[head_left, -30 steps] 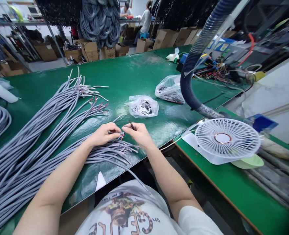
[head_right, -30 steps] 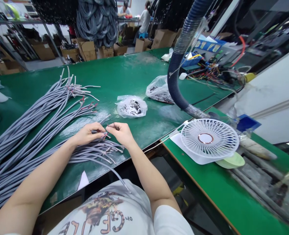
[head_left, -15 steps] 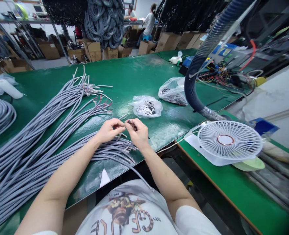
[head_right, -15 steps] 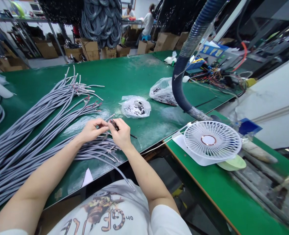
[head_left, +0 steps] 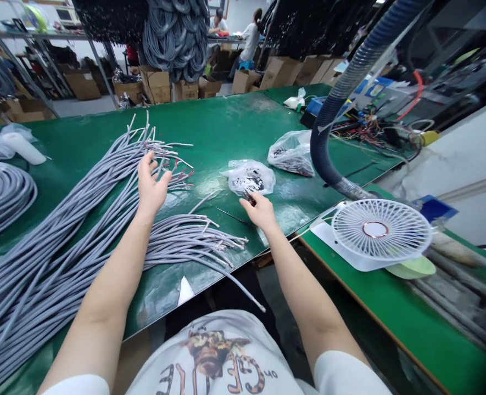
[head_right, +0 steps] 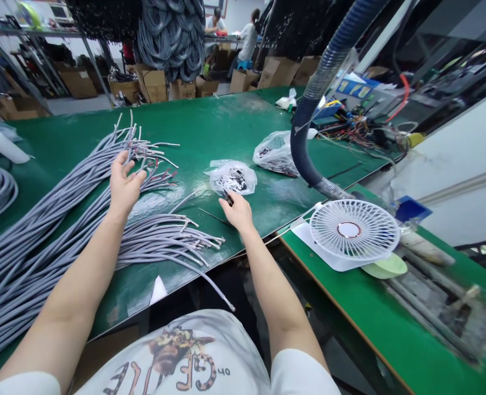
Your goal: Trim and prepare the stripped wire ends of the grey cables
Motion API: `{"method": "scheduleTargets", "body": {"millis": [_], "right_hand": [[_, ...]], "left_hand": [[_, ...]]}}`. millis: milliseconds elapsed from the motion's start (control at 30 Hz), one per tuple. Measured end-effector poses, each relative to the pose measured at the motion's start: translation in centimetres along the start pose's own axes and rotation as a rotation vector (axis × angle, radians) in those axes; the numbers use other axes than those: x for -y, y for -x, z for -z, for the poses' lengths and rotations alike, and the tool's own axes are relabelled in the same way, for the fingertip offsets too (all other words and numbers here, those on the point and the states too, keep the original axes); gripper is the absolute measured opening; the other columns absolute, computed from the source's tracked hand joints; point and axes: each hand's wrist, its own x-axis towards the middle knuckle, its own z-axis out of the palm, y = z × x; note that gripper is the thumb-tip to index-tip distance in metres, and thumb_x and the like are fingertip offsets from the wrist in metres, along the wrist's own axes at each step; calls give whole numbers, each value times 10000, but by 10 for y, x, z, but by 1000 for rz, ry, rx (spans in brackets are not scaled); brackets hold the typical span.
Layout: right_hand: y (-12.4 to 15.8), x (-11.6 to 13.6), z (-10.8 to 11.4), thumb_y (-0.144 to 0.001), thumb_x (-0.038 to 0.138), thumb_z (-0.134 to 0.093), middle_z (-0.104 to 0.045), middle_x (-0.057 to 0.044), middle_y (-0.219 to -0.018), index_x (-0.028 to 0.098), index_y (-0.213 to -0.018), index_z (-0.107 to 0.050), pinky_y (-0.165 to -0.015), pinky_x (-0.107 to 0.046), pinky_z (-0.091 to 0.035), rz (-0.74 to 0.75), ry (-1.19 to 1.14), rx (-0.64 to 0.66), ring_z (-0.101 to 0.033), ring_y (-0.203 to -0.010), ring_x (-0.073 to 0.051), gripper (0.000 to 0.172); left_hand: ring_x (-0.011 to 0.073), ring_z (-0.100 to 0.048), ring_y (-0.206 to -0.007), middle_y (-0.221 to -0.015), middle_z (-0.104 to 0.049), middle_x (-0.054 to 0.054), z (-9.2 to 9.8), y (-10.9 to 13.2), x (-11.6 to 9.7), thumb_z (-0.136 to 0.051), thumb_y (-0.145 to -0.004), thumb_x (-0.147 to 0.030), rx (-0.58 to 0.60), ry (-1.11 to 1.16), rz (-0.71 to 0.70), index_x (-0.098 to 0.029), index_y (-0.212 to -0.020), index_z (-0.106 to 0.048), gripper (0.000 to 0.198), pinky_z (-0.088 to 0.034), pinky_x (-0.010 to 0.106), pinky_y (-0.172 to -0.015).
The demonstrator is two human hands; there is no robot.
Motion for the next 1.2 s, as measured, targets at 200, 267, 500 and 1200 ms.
{"method": "scheduleTargets", "body": {"millis": [200, 267, 500, 1200], "right_hand": [[2, -30, 0, -812, 277, -527, -611, -168, -1102, 139, -1110, -627, -812, -390, -409, 75, 351, 5, -513, -973, -294, 343], [4, -25, 7, -836, 282, -512, -622, -158, -1092, 136, -1106, -630, -812, -379, -406, 108, 336, 9, -520, -969, -287, 329], [16, -1, 14, -871, 268, -508, -654, -87, -890, 165, -1001, -664, -770, -292, -398, 335, 346, 379, -555, -854, -211, 227], [17, 5, 9, -833, 130, -412, -647, -157, -980, 113, -1045, -609, -740, -304, -412, 275, 397, 341, -584, -912, -245, 290]], "left_hand": [[181, -628, -761, -851, -715, 63, 3, 15, -8, -581, -755, -359, 566, -312, 113, -146, -889, -698, 277, -475, 285, -745], [185, -625, -747, -836, -721, 55, 8, 22, -11, -587, -747, -382, 728, -458, 121, -167, -862, -709, 272, -449, 267, -703], [164, -576, -655, -716, -693, 21, 18, 33, -4, -643, -660, -348, 930, -621, 220, -196, -728, -708, 178, -363, 240, -605], [51, -457, -381, -541, -578, -9, -11, 25, -86, -688, -732, -387, 1059, -125, 371, -126, -775, -624, 272, -331, 163, -378]]}}
